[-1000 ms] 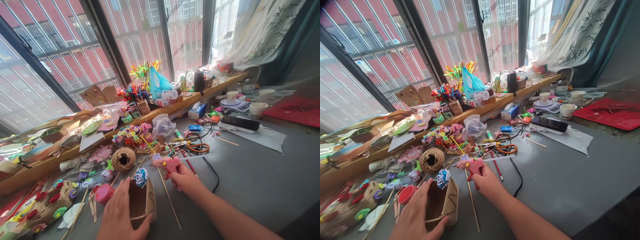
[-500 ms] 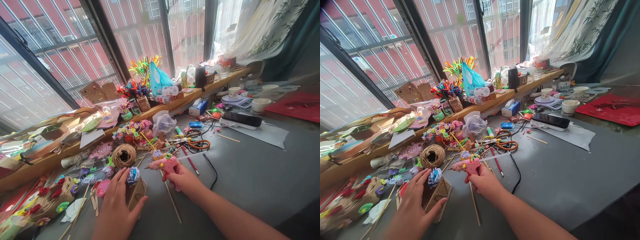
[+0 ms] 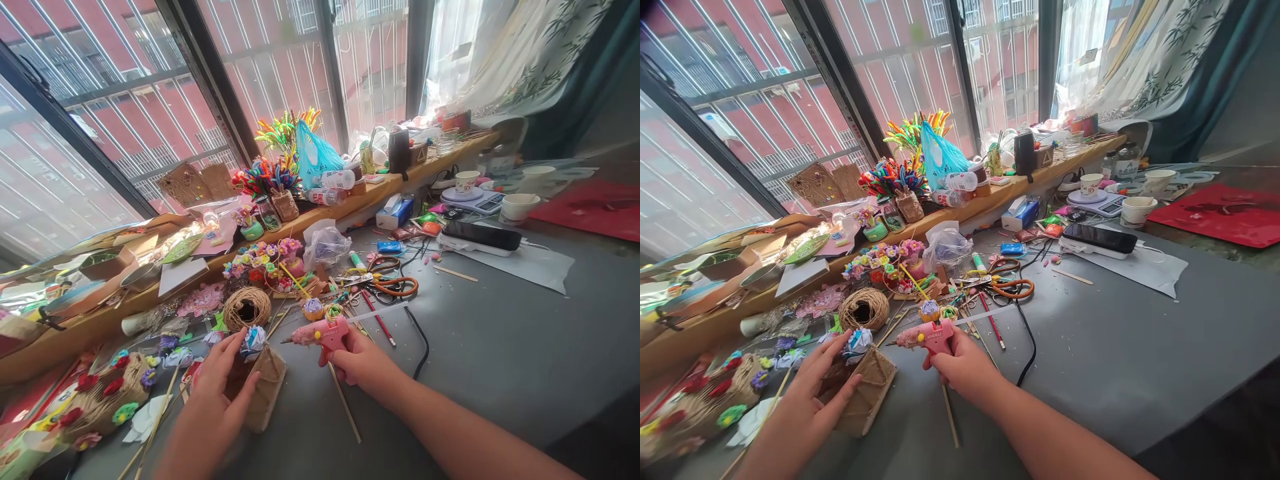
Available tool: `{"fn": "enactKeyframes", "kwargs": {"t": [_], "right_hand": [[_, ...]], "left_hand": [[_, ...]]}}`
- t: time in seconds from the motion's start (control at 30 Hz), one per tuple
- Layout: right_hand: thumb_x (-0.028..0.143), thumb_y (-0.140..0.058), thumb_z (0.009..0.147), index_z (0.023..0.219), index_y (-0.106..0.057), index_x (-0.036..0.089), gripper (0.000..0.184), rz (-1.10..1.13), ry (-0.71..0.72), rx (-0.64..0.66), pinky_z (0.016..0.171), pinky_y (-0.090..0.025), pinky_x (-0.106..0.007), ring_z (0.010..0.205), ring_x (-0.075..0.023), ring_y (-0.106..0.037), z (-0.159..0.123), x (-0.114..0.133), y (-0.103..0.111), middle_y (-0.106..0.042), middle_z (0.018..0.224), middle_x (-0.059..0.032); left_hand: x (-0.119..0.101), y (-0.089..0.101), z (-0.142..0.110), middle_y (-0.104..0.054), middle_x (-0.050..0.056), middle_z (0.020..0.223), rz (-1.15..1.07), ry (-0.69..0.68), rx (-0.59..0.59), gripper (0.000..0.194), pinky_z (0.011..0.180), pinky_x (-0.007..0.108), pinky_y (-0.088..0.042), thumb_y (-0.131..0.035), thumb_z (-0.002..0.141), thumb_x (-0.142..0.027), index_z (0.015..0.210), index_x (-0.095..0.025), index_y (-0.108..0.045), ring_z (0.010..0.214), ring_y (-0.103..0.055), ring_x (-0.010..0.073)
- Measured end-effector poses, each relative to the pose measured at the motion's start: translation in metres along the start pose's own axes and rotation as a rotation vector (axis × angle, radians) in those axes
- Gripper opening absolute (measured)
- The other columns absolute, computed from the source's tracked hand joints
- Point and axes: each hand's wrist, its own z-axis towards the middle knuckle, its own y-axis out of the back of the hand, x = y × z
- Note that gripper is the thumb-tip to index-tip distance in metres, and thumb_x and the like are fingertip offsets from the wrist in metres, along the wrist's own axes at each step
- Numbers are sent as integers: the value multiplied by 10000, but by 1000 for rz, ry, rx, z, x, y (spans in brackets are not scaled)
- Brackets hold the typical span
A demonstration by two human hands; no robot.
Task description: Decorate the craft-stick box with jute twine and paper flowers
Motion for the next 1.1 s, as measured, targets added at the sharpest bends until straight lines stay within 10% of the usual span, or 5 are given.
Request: {"fn": "enactKeyframes", "kwargs": {"t": [1.1], "right_hand": [[237,-603,910,1212,-571,245,303,-64,48,80,607,-332,-281,633,-129,-406,3,-14,-15,-567,847,46]], "left_hand": [[3,-10,0,-581,102,1515,-213,42,15,557,1020,458,-632,-668,959,-468,1491,-327,-588,1261,-687,331]]}}
